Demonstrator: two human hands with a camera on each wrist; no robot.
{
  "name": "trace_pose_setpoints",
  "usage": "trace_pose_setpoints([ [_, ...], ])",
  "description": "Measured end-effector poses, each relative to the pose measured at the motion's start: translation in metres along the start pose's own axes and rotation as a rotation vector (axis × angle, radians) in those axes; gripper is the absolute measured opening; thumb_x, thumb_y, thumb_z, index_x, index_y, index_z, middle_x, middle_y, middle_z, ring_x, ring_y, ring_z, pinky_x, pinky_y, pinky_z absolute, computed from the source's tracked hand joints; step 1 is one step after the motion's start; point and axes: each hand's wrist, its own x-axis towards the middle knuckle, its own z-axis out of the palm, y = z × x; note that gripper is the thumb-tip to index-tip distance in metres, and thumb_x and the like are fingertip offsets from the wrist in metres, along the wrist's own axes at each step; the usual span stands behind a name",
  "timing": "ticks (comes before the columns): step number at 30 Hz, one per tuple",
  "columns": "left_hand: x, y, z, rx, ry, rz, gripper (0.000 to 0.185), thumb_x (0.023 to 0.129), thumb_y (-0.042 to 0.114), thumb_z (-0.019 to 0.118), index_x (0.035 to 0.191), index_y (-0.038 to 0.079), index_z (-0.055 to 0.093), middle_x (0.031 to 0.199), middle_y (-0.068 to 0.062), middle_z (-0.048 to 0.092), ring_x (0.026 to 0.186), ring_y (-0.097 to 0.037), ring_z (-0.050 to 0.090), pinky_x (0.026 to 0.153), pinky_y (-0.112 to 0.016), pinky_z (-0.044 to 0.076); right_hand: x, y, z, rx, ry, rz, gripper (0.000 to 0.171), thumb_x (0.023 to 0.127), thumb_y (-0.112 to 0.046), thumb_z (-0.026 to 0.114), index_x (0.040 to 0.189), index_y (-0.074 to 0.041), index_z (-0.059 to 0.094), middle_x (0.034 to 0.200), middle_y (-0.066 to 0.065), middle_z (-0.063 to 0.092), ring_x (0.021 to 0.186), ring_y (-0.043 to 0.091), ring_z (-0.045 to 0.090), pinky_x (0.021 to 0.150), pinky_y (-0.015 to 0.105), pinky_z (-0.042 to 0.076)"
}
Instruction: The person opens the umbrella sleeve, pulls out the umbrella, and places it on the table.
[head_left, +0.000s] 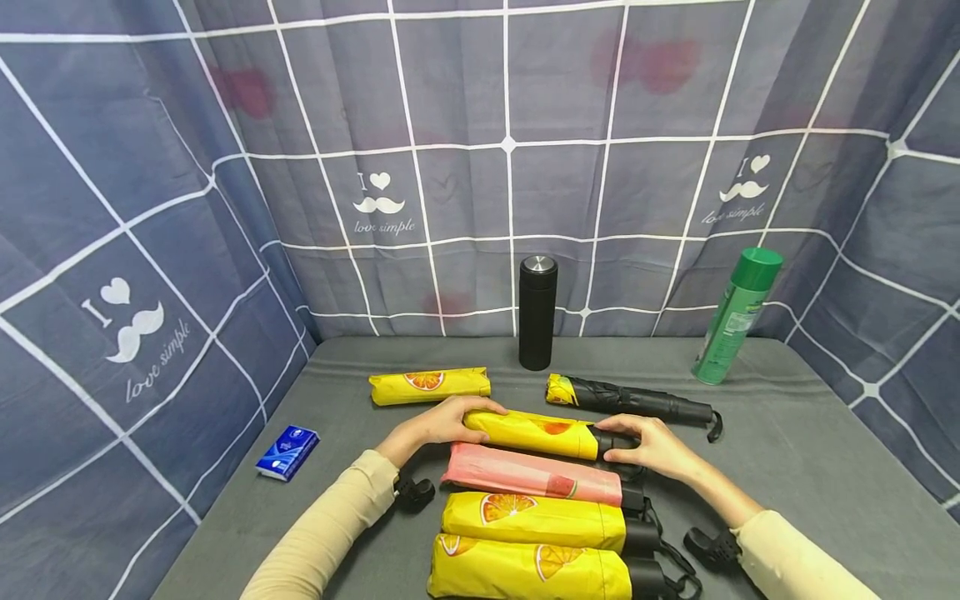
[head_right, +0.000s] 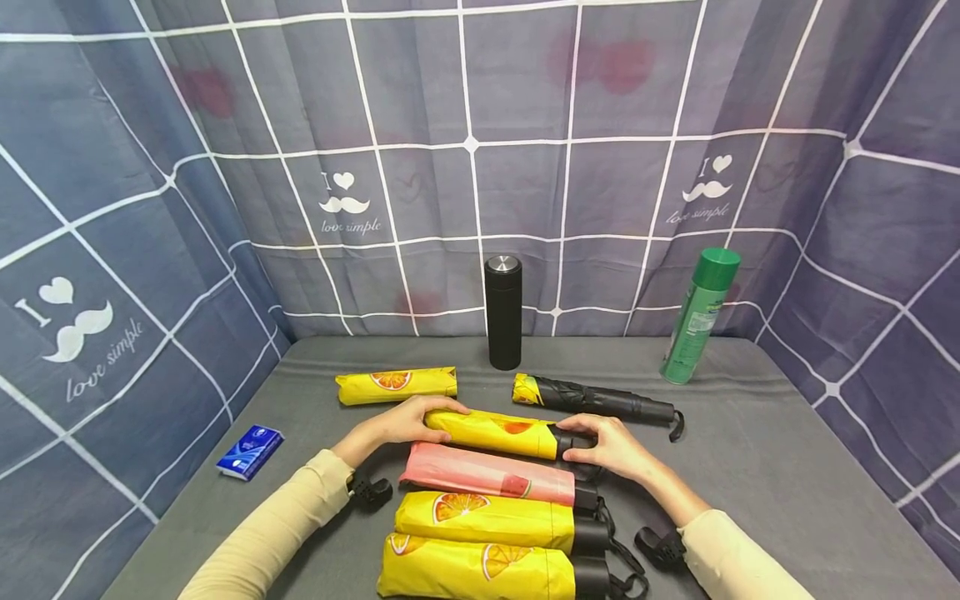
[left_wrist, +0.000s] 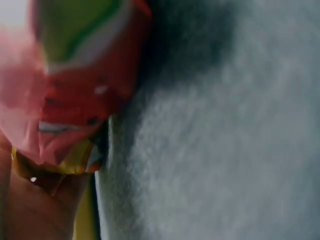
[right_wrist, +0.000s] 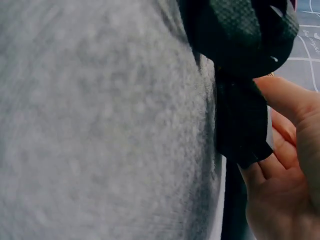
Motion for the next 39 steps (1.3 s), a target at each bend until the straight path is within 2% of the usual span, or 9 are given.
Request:
trace_pose_setpoints([
  [3,-0.001,0.006,0.001,0.028,0.002,-0.005,0.047,0.084,0.008,0.071,0.129,0.009,0.057,0.128,-0.005,0.056,0.113,-0.015,0.050,0.094,-0.032,0.040,0.001,0.001,0.001,-0.032,0.007,-0.020,0.048,0.077,-0.030,0.079,0.117,-0.007,0.065,0.111,0.006,0.066,0.099,0.017,0.061,0.081,0.035,0.051],
  [9,-0.001,0.020,-0.001,-0.007,0.029,-0.001,0.046,0.082,-0.002,0.070,0.126,0.000,0.057,0.125,-0.014,0.058,0.105,-0.024,0.054,0.089,-0.031,0.043,0.002,0.002,0.003,-0.105,0.043,-0.037,0.047,0.075,-0.032,0.080,0.113,-0.007,0.068,0.107,0.006,0.068,0.096,0.016,0.061,0.078,0.037,0.051],
  [15,0.003,0.012,-0.008,0.011,0.051,-0.033,0.048,0.082,0.007,0.073,0.127,0.013,0.060,0.123,0.000,0.060,0.100,-0.011,0.054,0.086,-0.028,0.045,0.005,-0.006,-0.004,-0.129,0.104,-0.036,0.045,0.074,-0.031,0.081,0.112,-0.012,0.069,0.106,0.003,0.068,0.098,0.020,0.061,0.079,0.040,0.051],
  [18,0.005,0.015,-0.018,-0.016,0.079,-0.036,0.049,0.081,0.009,0.074,0.127,0.017,0.061,0.123,0.004,0.060,0.098,-0.013,0.055,0.084,-0.030,0.047,0.010,-0.013,-0.014,-0.122,0.152,-0.026,0.045,0.073,-0.031,0.082,0.113,-0.015,0.070,0.107,0.001,0.068,0.100,0.019,0.061,0.081,0.039,0.050],
  [22,0.006,0.028,-0.031,-0.013,0.128,-0.038,0.049,0.081,0.012,0.074,0.127,0.019,0.061,0.124,0.004,0.059,0.105,-0.016,0.052,0.083,-0.031,0.047,0.015,-0.024,-0.030,-0.041,0.182,0.000,0.045,0.075,-0.030,0.081,0.115,-0.015,0.069,0.106,0.002,0.067,0.089,0.012,0.061,0.072,0.031,0.051],
  [25,0.006,0.039,-0.037,-0.005,0.167,-0.042,0.049,0.081,0.012,0.074,0.128,0.019,0.061,0.119,0.003,0.059,0.100,-0.016,0.052,0.077,-0.029,0.047,0.017,-0.033,-0.040,0.052,0.190,0.017,0.044,0.076,-0.025,0.080,0.117,-0.012,0.068,0.098,0.004,0.066,0.072,0.010,0.057,0.058,0.026,0.048],
  [28,0.003,0.057,-0.041,-0.036,0.189,-0.016,0.048,0.081,0.008,0.074,0.127,0.011,0.061,0.114,-0.002,0.060,0.086,-0.015,0.052,0.068,-0.027,0.047,0.017,-0.041,-0.046,0.106,0.202,0.027,0.042,0.078,-0.021,0.079,0.117,-0.012,0.067,0.089,0.004,0.064,0.064,0.012,0.054,0.050,0.026,0.045],
  [33,-0.005,0.084,-0.050,-0.050,0.197,0.005,0.046,0.081,0.005,0.073,0.125,0.002,0.060,0.113,-0.005,0.061,0.084,-0.012,0.052,0.067,-0.026,0.047,0.019,-0.050,-0.050,0.132,0.206,0.029,0.041,0.079,-0.020,0.078,0.118,-0.014,0.066,0.089,0.003,0.065,0.064,0.014,0.056,0.050,0.027,0.047],
  [39,-0.014,0.091,-0.058,-0.017,0.213,0.019,0.048,0.082,0.006,0.073,0.127,0.001,0.059,0.116,-0.007,0.061,0.087,-0.014,0.052,0.070,-0.026,0.046,0.018,-0.060,-0.055,0.179,0.230,0.005,0.042,0.080,-0.005,0.075,0.120,-0.006,0.062,0.093,0.009,0.063,0.062,0.012,0.058,0.050,0.027,0.048],
])
